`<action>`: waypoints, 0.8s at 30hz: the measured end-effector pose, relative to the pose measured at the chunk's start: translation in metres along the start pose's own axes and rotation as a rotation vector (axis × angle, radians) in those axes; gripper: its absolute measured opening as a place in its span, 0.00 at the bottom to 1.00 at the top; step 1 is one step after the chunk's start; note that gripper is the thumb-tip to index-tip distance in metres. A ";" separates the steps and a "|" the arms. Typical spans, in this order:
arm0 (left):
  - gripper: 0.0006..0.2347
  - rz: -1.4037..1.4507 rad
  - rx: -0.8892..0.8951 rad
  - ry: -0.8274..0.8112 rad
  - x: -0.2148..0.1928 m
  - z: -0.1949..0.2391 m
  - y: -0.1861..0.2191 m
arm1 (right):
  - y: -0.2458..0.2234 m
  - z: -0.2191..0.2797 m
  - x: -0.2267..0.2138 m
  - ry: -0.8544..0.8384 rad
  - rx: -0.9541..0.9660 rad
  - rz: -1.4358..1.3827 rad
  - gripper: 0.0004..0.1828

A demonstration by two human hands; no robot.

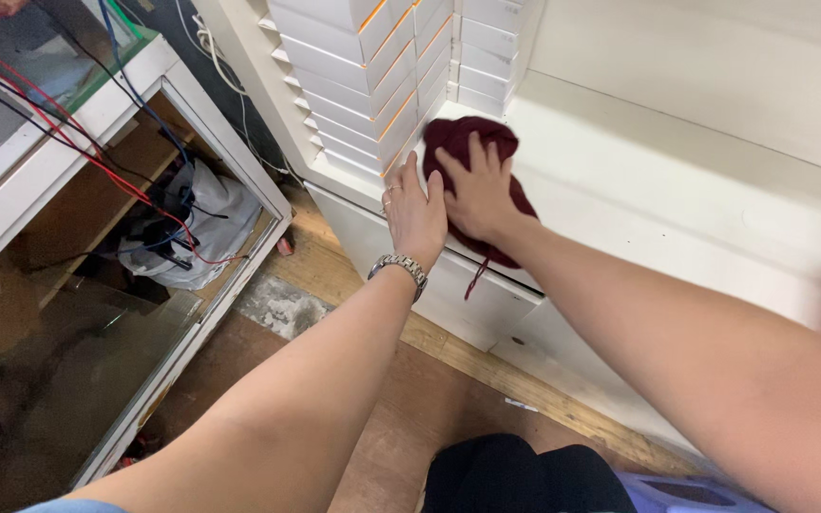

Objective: The person moves stacks of small white boxes from a shelf to a table, then wipes the shelf with a cloth. They continue to move more boxes and wipe individual boxes with the cloth.

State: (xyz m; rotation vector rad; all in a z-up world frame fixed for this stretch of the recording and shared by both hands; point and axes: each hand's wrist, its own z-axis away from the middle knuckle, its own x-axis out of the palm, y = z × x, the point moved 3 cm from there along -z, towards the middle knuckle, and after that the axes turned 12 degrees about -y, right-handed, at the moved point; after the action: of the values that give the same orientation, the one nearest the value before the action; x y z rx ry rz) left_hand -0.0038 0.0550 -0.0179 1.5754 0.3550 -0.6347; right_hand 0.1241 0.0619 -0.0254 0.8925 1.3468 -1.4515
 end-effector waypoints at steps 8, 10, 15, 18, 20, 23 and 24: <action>0.24 -0.004 -0.256 -0.079 -0.002 0.025 0.029 | -0.026 0.075 -0.012 -0.160 -0.115 -0.096 0.33; 0.23 -0.044 -0.316 -0.082 -0.003 0.033 0.035 | -0.024 0.098 -0.025 -0.240 -0.071 -0.101 0.30; 0.27 -0.146 -0.150 -0.336 0.023 0.040 0.064 | 0.009 0.166 -0.054 -0.265 0.088 -0.178 0.38; 0.27 -0.107 -0.116 -0.597 0.054 0.057 0.090 | 0.037 0.206 -0.060 -0.246 0.225 -0.219 0.38; 0.27 -0.058 -0.120 -0.740 0.067 0.072 0.106 | 0.056 0.238 -0.062 -0.222 0.286 -0.210 0.38; 0.28 -0.068 -0.069 -0.851 0.080 0.100 0.135 | 0.083 0.280 -0.068 -0.224 0.375 -0.164 0.33; 0.29 -0.097 -0.049 -0.869 0.082 0.110 0.147 | 0.091 0.294 -0.073 -0.231 0.404 -0.145 0.31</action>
State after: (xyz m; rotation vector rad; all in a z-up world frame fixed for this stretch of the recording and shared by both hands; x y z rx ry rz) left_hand 0.1258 -0.0816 0.0518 1.1044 -0.2075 -1.2943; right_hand 0.2561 -0.2140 0.0546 0.8578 0.9786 -1.9193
